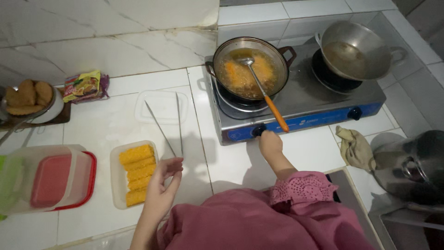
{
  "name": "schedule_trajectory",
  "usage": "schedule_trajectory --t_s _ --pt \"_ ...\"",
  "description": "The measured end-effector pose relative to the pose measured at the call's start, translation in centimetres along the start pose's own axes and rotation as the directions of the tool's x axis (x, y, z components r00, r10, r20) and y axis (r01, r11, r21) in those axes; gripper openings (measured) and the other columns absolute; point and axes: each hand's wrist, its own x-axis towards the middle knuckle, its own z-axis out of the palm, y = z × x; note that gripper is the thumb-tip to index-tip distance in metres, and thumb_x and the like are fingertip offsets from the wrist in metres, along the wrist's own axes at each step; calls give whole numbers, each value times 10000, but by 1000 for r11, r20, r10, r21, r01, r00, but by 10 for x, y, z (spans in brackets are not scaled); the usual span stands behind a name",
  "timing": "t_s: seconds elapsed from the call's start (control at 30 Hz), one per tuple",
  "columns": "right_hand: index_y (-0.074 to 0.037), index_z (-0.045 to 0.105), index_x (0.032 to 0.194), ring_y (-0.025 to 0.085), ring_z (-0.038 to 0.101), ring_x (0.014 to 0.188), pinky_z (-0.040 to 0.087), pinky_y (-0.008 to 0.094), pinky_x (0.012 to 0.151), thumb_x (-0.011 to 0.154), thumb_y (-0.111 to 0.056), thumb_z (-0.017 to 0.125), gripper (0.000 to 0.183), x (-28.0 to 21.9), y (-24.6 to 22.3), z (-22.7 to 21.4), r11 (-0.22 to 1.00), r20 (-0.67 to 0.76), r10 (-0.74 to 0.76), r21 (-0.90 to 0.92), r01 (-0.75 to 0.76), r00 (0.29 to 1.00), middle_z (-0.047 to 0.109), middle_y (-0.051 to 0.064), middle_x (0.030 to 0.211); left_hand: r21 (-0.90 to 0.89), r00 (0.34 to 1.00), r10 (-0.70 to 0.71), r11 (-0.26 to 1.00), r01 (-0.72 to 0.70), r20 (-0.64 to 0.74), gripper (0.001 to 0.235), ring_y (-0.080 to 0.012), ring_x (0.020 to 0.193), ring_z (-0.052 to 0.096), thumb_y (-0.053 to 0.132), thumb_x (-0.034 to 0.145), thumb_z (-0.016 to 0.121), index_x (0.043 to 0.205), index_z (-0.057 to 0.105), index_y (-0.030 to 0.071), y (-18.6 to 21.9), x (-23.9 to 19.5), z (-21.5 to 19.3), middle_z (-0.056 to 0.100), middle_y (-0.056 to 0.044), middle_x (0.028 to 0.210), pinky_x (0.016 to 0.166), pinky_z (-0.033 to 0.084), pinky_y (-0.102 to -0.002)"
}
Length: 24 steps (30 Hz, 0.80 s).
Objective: The person places breaded food items into a pot of hot oil and uses a slotted spoon to turn them while they fry. The person continues to monitor and adjust the items in the oil.
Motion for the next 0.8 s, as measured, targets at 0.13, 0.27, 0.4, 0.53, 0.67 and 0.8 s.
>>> schedule_trajectory --t_s 0.13,0.27,0.4,0.53,0.67,0.8 --pt "-19 769 943 401 728 960 584 475 833 932 -234 668 238 6 2 13 999 25 -14 -46 15 1000 743 229 969 -14 1000 7 1000 -7 -16 326 -176 1073 665 -25 924 598 1248 614 9 -1 -2 -2 681 -91 1130 974 518 -329" --pt "-27 775 944 387 744 958 604 460 831 906 -73 618 169 9 2 16 992 31 -42 -115 46 999 751 213 991 32 1000 -13 999 14 -9 322 -175 1073 676 -21 921 598 1240 618 14 -2 -1 -3 689 -85 1127 986 520 -328" --pt "-27 779 954 386 736 976 595 461 854 884 -71 626 174 10 1 13 992 59 -49 -110 56 997 752 214 999 41 1000 -8 999 9 -5 321 -179 1070 679 -19 923 597 1242 621 9 -1 1 -2 689 -89 1122 975 518 -329" --pt "-26 778 968 385 731 990 588 460 865 886 -109 645 177 11 -1 9 996 81 -12 -81 19 997 749 217 1010 -1 1000 10 1000 -10 0 317 -179 1067 676 -23 918 596 1235 605 -2 -1 3 1 683 -86 1146 974 518 -326" --pt "-19 778 978 387 730 995 584 459 873 905 -137 646 191 12 -2 5 998 89 -5 -60 11 996 748 219 1015 11 1000 4 1000 -4 5 324 -181 1066 673 -29 919 594 1241 619 -1 0 4 0 683 -92 1125 977 517 -323" --pt "-14 769 1004 392 727 1002 584 459 875 920 -176 645 221 13 -3 3 998 100 26 -53 -21 995 744 225 1023 14 1000 6 1000 -6 4 316 -181 1064 672 -25 925 596 1239 625 -2 2 5 1 680 -91 1129 976 518 -325"
